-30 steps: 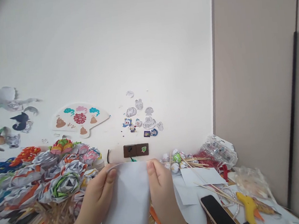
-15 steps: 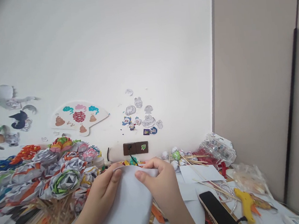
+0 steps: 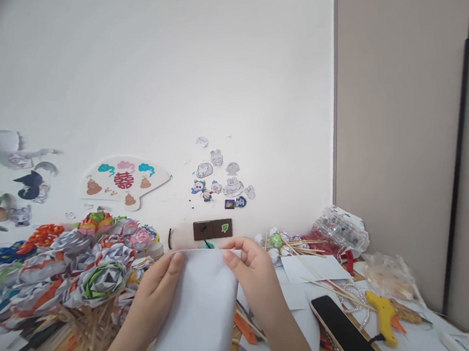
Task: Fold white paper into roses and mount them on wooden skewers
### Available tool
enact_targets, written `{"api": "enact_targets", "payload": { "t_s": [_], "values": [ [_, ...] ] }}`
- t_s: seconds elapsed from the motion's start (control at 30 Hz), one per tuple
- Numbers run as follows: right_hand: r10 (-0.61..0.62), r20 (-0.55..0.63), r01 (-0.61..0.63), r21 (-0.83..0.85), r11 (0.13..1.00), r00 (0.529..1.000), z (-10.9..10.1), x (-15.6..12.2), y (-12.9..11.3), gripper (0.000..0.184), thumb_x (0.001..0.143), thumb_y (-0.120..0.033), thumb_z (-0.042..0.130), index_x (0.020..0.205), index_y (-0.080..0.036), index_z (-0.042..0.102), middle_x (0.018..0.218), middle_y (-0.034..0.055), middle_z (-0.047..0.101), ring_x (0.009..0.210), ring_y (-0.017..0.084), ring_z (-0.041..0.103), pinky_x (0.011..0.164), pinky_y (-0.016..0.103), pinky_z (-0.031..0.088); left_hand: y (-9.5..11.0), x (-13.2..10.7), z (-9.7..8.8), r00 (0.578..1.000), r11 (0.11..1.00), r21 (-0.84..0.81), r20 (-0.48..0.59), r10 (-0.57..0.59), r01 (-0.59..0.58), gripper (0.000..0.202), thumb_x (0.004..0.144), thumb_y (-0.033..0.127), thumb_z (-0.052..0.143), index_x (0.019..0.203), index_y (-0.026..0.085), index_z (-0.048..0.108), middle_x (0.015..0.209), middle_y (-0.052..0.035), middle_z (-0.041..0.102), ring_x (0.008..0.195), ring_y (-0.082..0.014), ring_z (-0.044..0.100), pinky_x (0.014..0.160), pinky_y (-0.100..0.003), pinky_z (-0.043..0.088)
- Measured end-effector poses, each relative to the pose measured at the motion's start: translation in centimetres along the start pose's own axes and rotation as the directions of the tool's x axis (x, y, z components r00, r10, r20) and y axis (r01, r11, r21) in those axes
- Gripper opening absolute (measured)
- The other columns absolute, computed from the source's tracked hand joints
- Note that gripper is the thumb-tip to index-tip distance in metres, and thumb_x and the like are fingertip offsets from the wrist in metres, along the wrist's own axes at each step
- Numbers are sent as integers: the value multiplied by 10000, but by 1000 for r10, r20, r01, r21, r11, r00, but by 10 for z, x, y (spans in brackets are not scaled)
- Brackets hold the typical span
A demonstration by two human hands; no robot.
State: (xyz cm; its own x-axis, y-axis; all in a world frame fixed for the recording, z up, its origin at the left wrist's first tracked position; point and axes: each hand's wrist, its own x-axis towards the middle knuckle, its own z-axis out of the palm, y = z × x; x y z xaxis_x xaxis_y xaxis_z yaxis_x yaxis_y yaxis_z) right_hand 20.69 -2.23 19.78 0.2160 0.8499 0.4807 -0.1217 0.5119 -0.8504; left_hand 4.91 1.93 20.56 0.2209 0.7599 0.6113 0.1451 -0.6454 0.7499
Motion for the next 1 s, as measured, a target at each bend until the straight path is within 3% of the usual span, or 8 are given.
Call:
{"api": "enact_targets", "payload": {
  "t_s": [0.1, 0.17, 0.27, 0.37, 0.6, 0.83, 1.0],
  "values": [
    [57, 10, -57, 36, 998, 998, 1, -2, -1, 345, 731, -441, 689, 956, -193, 607, 640, -37, 586, 540, 104, 513, 494, 189, 399, -1, 1, 0, 998, 995, -79, -18, -67, 66, 358, 814, 486, 427, 583, 214, 395, 589, 52, 372, 553, -129, 351, 504, -221, 313],
    [102, 77, -105, 41, 994, 992, 1, -6, -3, 360, 740, -450, 684, 983, -192, 616, 715, -15, 620, 591, 114, 547, 523, 195, 423, -1, 0, 0, 993, 983, -144, -18, -116, 112, 373, 800, 500, 455, 576, 209, 394, 583, 58, 366, 548, -119, 337, 499, -214, 306],
    [145, 233, -153, 17, 988, 962, 2, -11, -7, 302, 780, -405, 663, 986, -185, 640, 841, 30, 671, 727, 154, 601, 663, 249, 477, -2, -1, 0, 986, 960, -224, 17, -168, 167, 374, 792, 512, 474, 592, 200, 419, 583, 56, 398, 555, -118, 371, 512, -211, 320],
    [158, 235, -161, -5, 987, 959, 5, -13, -8, 316, 801, -400, 637, 1016, -168, 640, 892, 64, 693, 811, 206, 625, 763, 332, 486, -1, -4, 0, 979, 938, -281, 50, -195, 202, 372, 806, 517, 471, 617, 198, 448, 577, 53, 421, 565, -126, 417, 515, -210, 335],
    [116, 87, -104, -134, 986, 989, 7, -9, -3, 350, 775, -464, 637, 938, -154, 628, 879, 91, 699, 825, 267, 637, 729, 388, 497, 0, -5, -2, 1000, 987, -163, 23, -2, 5, 360, 874, 433, 411, 683, 185, 589, 584, 45, 472, 537, -115, 410, 490, -200, 341],
    [66, 126, -53, -102, 993, 990, 4, -7, 2, 340, 809, -479, 599, 927, -161, 613, 842, 62, 671, 786, 217, 611, 657, 305, 478, -7, 2, -2, 994, 993, -44, 19, 109, -108, 259, 825, 340, 503, 915, 190, 694, 871, -39, 717, 848, -195, 623, 733, -244, 463],
    [10, 153, 7, -115, 993, 988, 0, -5, 8, 334, 869, -481, 518, 944, -170, 613, 813, 32, 633, 748, 168, 557, 634, 258, 433, -12, 4, -2, 992, 992, -26, -13, 122, -122, 262, 798, 322, 516, 885, 186, 723, 919, -56, 757, 849, -202, 667, 772, -265, 500]
  ]
}}
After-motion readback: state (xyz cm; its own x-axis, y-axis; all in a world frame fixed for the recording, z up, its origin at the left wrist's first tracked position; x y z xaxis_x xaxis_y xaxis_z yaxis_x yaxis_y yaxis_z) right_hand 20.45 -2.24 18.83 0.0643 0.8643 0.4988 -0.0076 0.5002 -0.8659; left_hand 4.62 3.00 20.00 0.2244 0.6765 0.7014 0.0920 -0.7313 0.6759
